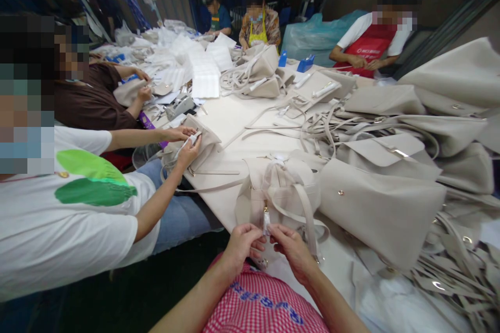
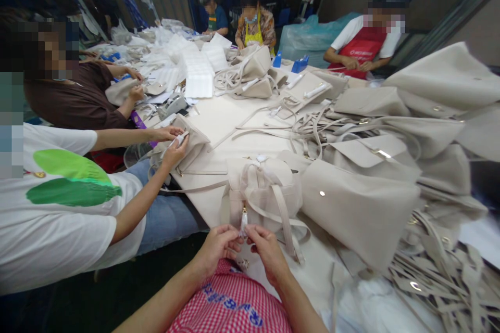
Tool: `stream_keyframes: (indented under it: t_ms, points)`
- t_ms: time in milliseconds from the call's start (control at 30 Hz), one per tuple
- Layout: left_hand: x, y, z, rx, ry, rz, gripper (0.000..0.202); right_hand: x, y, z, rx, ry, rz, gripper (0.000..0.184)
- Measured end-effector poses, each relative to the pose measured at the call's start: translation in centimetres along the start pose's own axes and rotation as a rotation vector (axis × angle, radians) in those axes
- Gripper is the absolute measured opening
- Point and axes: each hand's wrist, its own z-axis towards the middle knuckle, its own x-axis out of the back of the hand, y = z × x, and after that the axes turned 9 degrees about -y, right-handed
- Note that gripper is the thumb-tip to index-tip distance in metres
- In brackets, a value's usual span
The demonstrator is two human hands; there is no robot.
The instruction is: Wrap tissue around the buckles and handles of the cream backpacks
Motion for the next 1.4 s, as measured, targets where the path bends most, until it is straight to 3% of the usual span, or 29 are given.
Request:
stream_keyframes:
  t_ms: [233, 433, 633, 1033, 1400]
  points:
    - [-0.2, 0.1, 0.2, -0.093, -0.016, 0.046, 0.011, -0.3, 0.1, -0.1, 0.047, 0.06, -0.063, 0.035]
    - [0.6, 0.1, 0.1, -0.054, -0.01, -0.021, 0.019, -0.4, 0.3, -0.1, 0.045, 0.043, -0.013, 0.039]
    - [0.3, -0.4, 0.1, -0.023, -0.098, -0.032, 0.023, -0.4, 0.2, -0.2, 0.066, 0.039, -0.02, 0.039]
    - [0.1, -1.1, 1.1, -0.047, -0.078, -0.072, 0.034, -0.5, 0.0, -0.4, 0.095, 0.067, -0.075, 0.038]
    - [-0.3, -1.3, 1.5, -0.026, -0.061, 0.069, 0.026, -0.5, 0.5, 0.0, 0.077, 0.045, -0.027, 0.041]
